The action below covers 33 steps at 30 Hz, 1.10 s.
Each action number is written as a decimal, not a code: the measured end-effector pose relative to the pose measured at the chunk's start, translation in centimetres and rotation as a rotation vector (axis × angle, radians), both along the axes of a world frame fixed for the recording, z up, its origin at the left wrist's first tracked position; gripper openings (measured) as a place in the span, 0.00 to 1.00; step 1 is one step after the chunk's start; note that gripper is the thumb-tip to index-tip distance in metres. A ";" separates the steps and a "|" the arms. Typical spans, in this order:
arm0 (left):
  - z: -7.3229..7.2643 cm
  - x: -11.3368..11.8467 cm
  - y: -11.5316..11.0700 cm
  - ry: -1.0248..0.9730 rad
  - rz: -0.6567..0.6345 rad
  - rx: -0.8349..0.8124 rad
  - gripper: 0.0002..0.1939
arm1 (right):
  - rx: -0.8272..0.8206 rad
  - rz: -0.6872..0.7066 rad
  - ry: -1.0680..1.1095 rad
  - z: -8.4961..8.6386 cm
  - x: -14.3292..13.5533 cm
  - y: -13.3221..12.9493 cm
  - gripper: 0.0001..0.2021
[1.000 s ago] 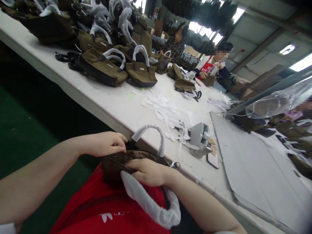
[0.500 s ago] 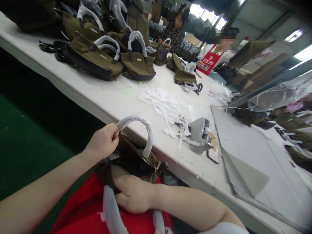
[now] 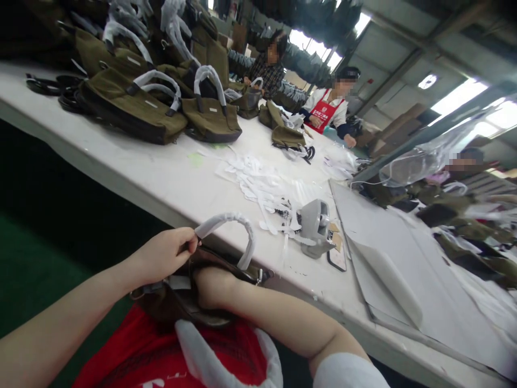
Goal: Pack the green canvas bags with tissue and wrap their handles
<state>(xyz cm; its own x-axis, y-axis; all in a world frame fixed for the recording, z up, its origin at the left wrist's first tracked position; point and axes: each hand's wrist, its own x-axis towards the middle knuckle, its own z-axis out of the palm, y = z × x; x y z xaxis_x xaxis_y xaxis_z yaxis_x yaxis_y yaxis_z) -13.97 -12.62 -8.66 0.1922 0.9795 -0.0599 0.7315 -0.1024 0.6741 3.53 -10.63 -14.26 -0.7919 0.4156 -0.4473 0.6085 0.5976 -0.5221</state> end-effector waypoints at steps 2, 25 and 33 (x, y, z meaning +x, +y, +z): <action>0.0 -0.6 0.2 0.024 0.008 0.002 0.05 | 0.013 -0.003 -0.004 2.9 1.3 1.0 0.15; 2.4 5.4 -5.2 0.398 -0.260 0.659 0.13 | -1.251 -0.706 0.531 8.4 1.1 5.8 0.17; -1.0 7.2 -3.3 0.590 -0.217 0.845 0.15 | -1.285 -0.780 0.460 8.7 0.6 6.0 0.11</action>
